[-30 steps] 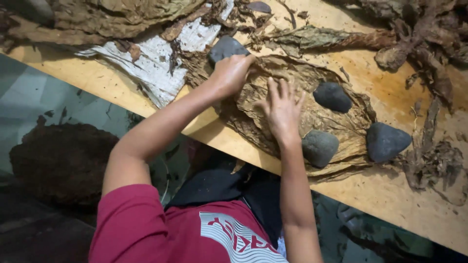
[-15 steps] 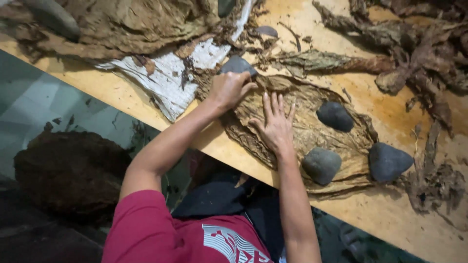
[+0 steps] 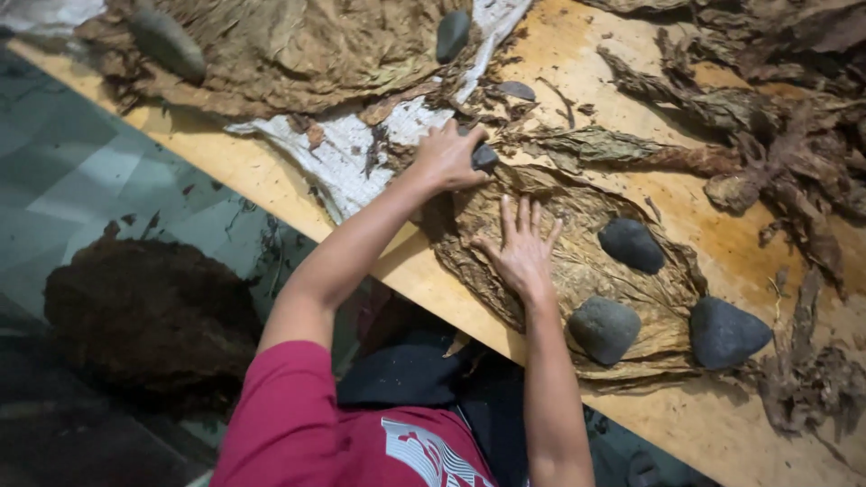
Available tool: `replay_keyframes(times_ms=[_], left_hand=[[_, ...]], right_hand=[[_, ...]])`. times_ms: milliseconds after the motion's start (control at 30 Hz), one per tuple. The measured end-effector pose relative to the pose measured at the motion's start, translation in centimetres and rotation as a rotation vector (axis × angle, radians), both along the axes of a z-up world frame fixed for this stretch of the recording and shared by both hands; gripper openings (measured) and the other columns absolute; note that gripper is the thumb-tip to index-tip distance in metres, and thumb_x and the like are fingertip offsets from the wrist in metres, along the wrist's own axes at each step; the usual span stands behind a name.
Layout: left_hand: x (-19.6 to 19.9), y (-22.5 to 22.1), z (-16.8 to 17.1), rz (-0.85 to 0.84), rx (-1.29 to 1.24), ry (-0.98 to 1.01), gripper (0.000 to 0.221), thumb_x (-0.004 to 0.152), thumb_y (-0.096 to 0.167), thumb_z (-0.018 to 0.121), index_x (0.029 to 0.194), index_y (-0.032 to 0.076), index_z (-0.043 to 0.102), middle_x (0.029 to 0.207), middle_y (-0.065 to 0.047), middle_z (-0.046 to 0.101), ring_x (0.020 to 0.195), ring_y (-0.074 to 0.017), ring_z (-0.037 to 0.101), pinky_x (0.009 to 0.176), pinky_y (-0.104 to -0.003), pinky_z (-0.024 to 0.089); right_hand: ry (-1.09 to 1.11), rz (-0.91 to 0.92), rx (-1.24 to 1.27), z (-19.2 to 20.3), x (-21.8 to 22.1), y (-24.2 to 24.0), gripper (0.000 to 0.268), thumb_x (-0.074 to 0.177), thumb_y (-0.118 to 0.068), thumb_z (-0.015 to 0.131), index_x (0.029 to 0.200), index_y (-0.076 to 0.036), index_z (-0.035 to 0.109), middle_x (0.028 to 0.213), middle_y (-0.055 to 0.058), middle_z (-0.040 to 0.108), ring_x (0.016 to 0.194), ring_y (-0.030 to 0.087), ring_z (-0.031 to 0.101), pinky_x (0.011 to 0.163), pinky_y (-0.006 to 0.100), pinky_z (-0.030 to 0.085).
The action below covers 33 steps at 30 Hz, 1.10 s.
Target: Smoothing and flattening large dried leaves on a table using stones as weights and smoothing tools.
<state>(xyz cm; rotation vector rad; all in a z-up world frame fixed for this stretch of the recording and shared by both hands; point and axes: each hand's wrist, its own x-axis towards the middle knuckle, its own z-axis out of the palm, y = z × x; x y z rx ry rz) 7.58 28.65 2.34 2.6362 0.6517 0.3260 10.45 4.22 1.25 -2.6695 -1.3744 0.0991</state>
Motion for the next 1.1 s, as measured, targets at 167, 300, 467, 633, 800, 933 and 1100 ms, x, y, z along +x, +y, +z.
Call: replay_keyframes(times_ms=[167, 300, 467, 633, 800, 933, 1100], left_hand=[[1.9, 0.9, -2.0, 0.102, -0.112, -0.053, 0.070, 0.069, 0.057, 0.085, 0.134, 0.040, 0.065, 0.126, -0.020, 0.058, 0.119, -0.0573, 0.062, 0.092, -0.062, 0.054], [-1.1, 0.1, 0.7, 0.123, -0.168, -0.138, 0.067, 0.073, 0.058, 0.083, 0.135, 0.038, 0.066, 0.118, -0.019, 0.062, 0.116, -0.0519, 0.065, 0.092, -0.060, 0.056], [-4.4, 0.0, 5.1, 0.125, -0.693, -0.477, 0.060, 0.084, 0.037, 0.081, 0.137, 0.020, 0.060, 0.124, -0.027, 0.068, 0.074, -0.0324, 0.083, 0.058, -0.035, 0.078], [-4.3, -0.6, 5.6, 0.132, -0.353, -0.541, 0.069, 0.082, 0.055, 0.081, 0.144, 0.035, 0.056, 0.127, -0.023, 0.055, 0.112, -0.0420, 0.061, 0.097, -0.060, 0.058], [-7.2, -5.5, 8.0, -0.118, -0.445, -0.484, 0.069, 0.083, 0.057, 0.072, 0.144, 0.032, 0.054, 0.132, -0.022, 0.055, 0.113, -0.0372, 0.055, 0.095, -0.056, 0.055], [-6.0, -6.5, 2.7, -0.181, -0.306, -0.507, 0.072, 0.076, 0.060, 0.087, 0.141, 0.036, 0.065, 0.122, -0.019, 0.060, 0.116, -0.0427, 0.064, 0.101, -0.049, 0.052], [-5.0, -5.7, -1.5, -0.200, -0.334, -0.436, 0.072, 0.075, 0.063, 0.086, 0.140, 0.041, 0.063, 0.121, -0.015, 0.063, 0.117, -0.0380, 0.066, 0.105, -0.044, 0.049]], right_hand=[[-0.010, -0.014, -0.002, -0.3, 0.2, 0.2, 0.093, 0.096, -0.079, 0.046, 0.170, -0.026, 0.026, 0.172, 0.024, 0.027, 0.161, 0.045, 0.017, 0.119, 0.080, 0.002], [0.019, -0.027, -0.003, 0.4, -0.1, 0.4, 0.092, 0.094, -0.080, 0.048, 0.169, -0.030, 0.028, 0.172, 0.024, 0.025, 0.161, 0.047, 0.015, 0.117, 0.082, 0.002], [0.175, -0.070, -0.167, 2.9, -0.4, 1.5, 0.101, 0.084, -0.088, 0.039, 0.169, -0.042, 0.007, 0.175, 0.022, -0.009, 0.160, 0.047, -0.007, 0.115, 0.081, -0.008], [0.258, -0.101, -0.174, 4.8, -1.5, 2.3, 0.100, 0.085, -0.081, 0.052, 0.168, -0.044, 0.010, 0.173, 0.025, -0.012, 0.158, 0.051, -0.012, 0.115, 0.081, -0.010], [0.258, -0.112, -0.191, 3.1, -1.0, 2.4, 0.088, 0.098, -0.066, 0.057, 0.166, -0.051, 0.004, 0.171, 0.030, -0.017, 0.156, 0.050, -0.018, 0.114, 0.079, -0.015], [0.139, -0.074, -0.011, 0.2, 0.2, 2.4, 0.089, 0.080, -0.065, 0.080, 0.155, -0.027, 0.051, 0.167, 0.035, 0.018, 0.153, 0.064, 0.011, 0.100, 0.096, 0.010], [0.137, -0.089, -0.031, -0.2, 0.5, 2.7, 0.104, 0.078, -0.066, 0.082, 0.159, -0.011, 0.047, 0.170, 0.031, 0.018, 0.154, 0.061, 0.011, 0.101, 0.097, 0.008]])
